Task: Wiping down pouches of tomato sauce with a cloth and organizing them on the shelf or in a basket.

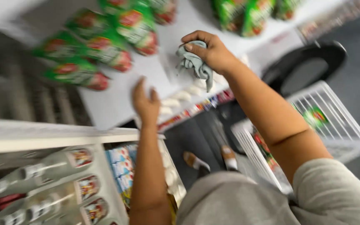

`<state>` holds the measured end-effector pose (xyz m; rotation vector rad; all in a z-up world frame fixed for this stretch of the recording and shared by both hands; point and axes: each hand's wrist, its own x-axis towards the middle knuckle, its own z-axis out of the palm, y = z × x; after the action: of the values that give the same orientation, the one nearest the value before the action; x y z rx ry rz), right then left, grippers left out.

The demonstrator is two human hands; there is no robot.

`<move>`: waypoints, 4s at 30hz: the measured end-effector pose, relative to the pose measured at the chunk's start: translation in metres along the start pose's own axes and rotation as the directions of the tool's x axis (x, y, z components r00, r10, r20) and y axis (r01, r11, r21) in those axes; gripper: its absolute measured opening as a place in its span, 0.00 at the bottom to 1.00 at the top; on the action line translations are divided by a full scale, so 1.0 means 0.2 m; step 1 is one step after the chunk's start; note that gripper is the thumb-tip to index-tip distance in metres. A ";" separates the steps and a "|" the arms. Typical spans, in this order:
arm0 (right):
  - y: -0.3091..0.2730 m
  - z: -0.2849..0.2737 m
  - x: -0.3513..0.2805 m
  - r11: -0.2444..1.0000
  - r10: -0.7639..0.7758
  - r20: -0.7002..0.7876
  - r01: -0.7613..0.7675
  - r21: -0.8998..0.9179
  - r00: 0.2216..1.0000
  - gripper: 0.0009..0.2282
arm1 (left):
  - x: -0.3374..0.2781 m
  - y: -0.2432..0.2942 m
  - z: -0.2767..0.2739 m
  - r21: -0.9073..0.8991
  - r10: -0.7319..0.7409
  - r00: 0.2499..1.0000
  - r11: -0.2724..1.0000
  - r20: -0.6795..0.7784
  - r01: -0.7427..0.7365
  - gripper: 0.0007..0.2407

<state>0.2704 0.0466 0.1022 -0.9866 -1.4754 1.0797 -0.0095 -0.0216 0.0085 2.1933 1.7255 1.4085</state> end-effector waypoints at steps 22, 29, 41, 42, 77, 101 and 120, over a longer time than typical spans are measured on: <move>2.01 -0.96 -2.49 0.148 0.810 -0.582 -0.985 0.085 0.072 0.25 | -1.15 0.80 0.60 -0.102 0.087 0.663 0.995 0.743 -0.016 0.20; 1.61 -0.89 -2.04 0.256 0.781 -0.341 -0.766 -0.590 0.523 0.13 | -1.12 0.88 0.59 0.006 -0.095 0.664 0.991 0.742 0.134 0.17; -0.23 -1.09 -1.21 0.791 0.429 0.283 -0.206 -0.576 0.858 0.07 | -0.71 1.45 0.65 -0.597 -0.010 0.673 0.451 0.740 0.664 0.08; -0.14 -1.08 -1.26 0.792 0.424 0.293 -0.194 -0.579 0.857 0.07 | -0.69 1.45 0.65 -0.603 -0.017 0.681 0.451 0.732 0.659 0.08; 0.50 -0.30 -1.19 0.542 0.669 -0.145 -0.346 0.766 0.729 0.09 | -0.47 1.33 0.23 -0.932 -0.408 0.887 0.186 0.215 0.311 0.14; -0.25 -0.21 -0.73 0.931 0.364 0.271 -0.337 -0.142 0.891 0.23 | -0.25 0.86 -0.15 -0.758 -0.388 0.917 0.570 0.091 0.316 0.03; 0.05 0.06 0.18 0.995 0.099 -0.119 -0.101 -0.009 0.988 0.06 | 0.23 0.37 0.15 -0.766 -0.396 0.914 0.611 -0.081 0.197 0.25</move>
<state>0.2531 0.0813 0.1009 -1.1269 -1.3516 1.0637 0.0662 0.0010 0.0571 1.2565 1.1275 1.8847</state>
